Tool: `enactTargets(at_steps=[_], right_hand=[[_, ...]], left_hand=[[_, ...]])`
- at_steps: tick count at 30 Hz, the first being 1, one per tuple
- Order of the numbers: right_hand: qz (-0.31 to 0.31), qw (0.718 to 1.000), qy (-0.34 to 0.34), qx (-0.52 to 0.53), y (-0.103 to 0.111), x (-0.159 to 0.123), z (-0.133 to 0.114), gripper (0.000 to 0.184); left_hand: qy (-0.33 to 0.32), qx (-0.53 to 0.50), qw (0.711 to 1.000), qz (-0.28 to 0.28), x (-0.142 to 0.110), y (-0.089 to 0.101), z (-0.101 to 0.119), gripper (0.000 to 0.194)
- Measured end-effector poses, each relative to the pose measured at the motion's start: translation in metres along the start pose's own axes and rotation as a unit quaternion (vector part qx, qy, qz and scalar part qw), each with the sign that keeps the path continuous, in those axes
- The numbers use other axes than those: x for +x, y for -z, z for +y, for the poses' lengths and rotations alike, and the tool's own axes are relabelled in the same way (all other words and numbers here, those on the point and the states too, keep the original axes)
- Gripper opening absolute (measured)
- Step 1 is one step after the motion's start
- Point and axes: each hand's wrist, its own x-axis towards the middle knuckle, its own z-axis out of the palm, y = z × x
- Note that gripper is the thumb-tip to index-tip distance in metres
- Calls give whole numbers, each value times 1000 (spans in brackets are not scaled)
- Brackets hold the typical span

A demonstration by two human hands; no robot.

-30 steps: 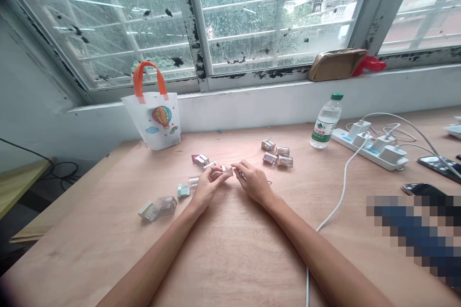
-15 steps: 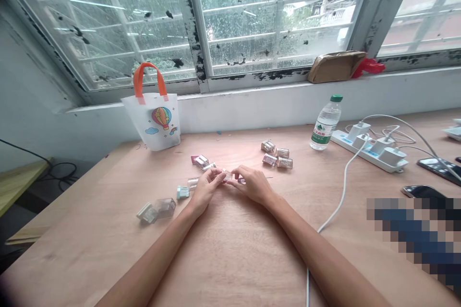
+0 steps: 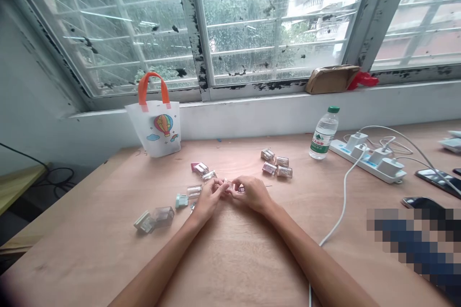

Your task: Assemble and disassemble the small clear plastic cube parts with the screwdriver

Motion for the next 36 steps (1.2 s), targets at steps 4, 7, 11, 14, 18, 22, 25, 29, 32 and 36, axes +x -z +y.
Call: enactTargets(at_steps=[4,7,11,14,18,22,25,29,32,36], right_hand=[[0,1000,-10,22,-1,0,-2,13],[-4,998,-17,57,1,-1,-2,13],[-20,999,-16,38,6,-1,-3,15],[-42,998,-14,34,10,-1,-2,17],[-73,994,-26,75,15,-2,0,22],[-129,986,-30,99,23,-4,2,26],[-154,986,-37,51,31,-6,4,24],[-208,976,-45,38,42,-8,2,22],[-230,971,-45,47,45,-9,-5,19],[-254,965,-21,67,37,-12,-23,17]], left_hand=[[-10,8,1000,1,1,1,-1,41],[-6,-9,1000,-29,3,4,-2,42],[-13,21,999,-31,1,5,2,38],[-34,68,997,-25,-4,2,7,31],[-45,95,994,-27,-7,0,12,26],[-58,153,986,-27,-8,0,11,20],[-90,222,971,-24,-8,-1,8,16],[-112,254,960,-32,-10,-1,9,17],[-119,261,958,-26,-11,2,12,21],[-129,285,950,22,-10,12,18,30]])
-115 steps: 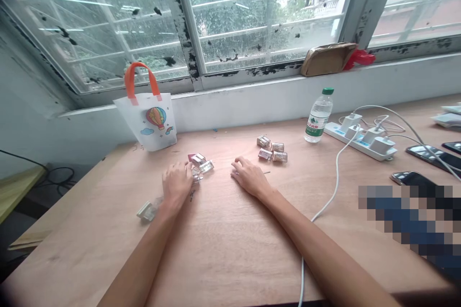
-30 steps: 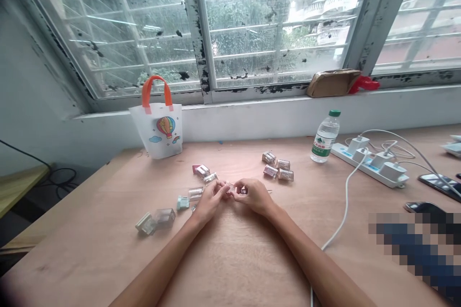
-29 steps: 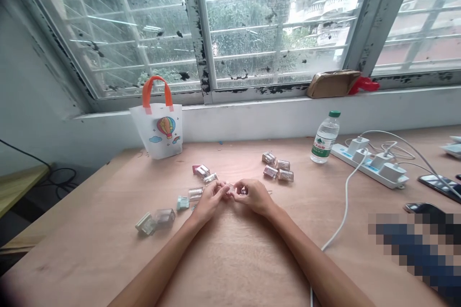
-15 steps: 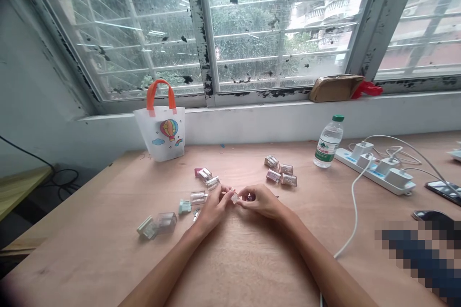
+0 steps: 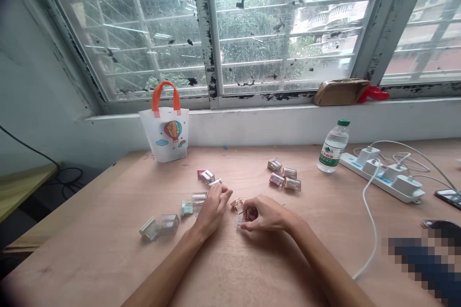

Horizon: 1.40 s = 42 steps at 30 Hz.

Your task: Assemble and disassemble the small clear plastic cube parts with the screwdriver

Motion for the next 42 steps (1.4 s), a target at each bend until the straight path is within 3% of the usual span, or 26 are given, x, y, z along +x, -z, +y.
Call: enactTargets(at_steps=[5,8,14,18,21,27,35,38,42], right_hand=[[32,998,40,-34,-18,7,-10,11],[63,995,33,-64,-22,9,-6,16],[112,986,-26,-123,-17,10,11,22],[150,975,-62,-149,-16,13,22,26],[143,978,-40,-144,-17,14,25,22],[129,979,8,-159,-24,15,15,27],[120,983,14,-137,-25,15,9,31],[120,984,13,-128,-24,15,11,34],[130,984,11,-124,-25,16,15,43]], left_hand=[[40,22,993,108,8,19,-9,33],[54,68,988,127,13,34,-16,32],[61,252,960,107,17,60,-20,29],[32,306,951,16,16,69,-15,18],[45,320,944,-63,13,72,-10,15],[47,338,932,-123,10,74,-6,20],[52,372,920,-112,13,69,-4,24],[42,339,935,-96,14,69,-5,16],[-22,290,951,-104,12,59,-2,12]])
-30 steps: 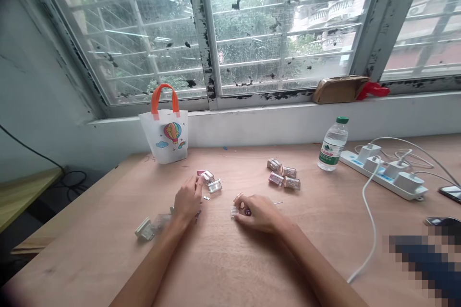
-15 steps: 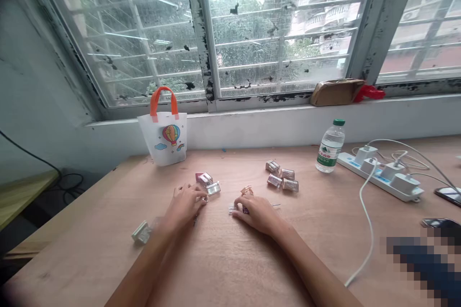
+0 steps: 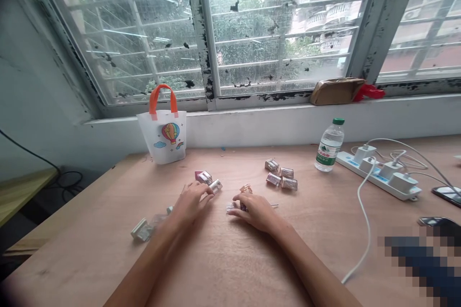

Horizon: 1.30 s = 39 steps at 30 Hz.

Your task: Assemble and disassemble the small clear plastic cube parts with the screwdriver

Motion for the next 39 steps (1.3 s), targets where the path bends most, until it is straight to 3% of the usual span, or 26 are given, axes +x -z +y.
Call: enactTargets(at_steps=[4,7,17,32,39], right_hand=[[28,1000,10,-9,-2,0,7,48],[65,997,31,-7,-3,0,13,40],[100,993,69,-14,-9,1,12,19],[118,990,65,37,-6,0,-1,17],[119,992,40,30,1,-4,-1,18]], left_hand=[[-74,-12,997,5,-1,-16,17,10],[-101,-28,994,26,-2,-28,30,4],[-76,-108,985,107,-6,-36,41,5],[-92,-110,983,115,-4,-40,38,5],[-87,-100,988,84,-1,-39,41,10]])
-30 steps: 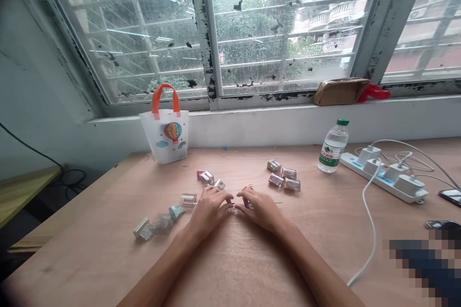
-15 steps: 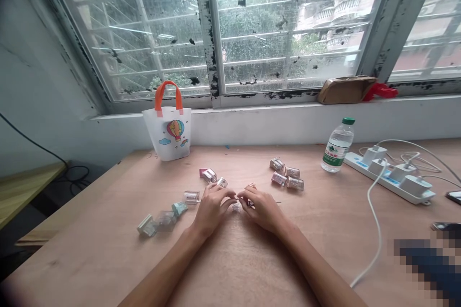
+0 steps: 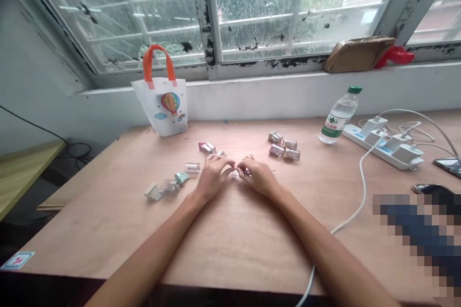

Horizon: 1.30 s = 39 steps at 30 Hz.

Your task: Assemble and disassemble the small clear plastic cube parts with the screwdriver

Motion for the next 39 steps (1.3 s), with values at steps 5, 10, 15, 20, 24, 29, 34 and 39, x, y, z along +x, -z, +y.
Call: enactTargets(at_steps=[5,10,15,20,24,29,34,39], right_hand=[[23,1000,-11,7,4,0,4,16],[29,999,-31,13,7,0,4,20],[24,999,-28,-35,10,-1,5,23],[-46,998,-2,-41,17,-2,18,19],[-102,994,38,-23,23,-2,27,20],[-110,993,36,12,24,-3,32,19],[-106,993,24,43,15,-2,32,17],[-107,992,-2,64,12,-1,33,13]], left_hand=[[16,10,1000,2,1,-6,-5,13],[16,-1,1000,-2,1,-11,-6,11],[18,-1,1000,3,2,-11,-2,12],[-4,28,999,-31,1,-7,-6,20],[-51,55,993,-96,0,-4,-12,24],[-59,32,991,-115,1,3,-18,27],[-57,35,993,-93,2,5,-22,20],[14,20,999,28,4,-3,-20,25]])
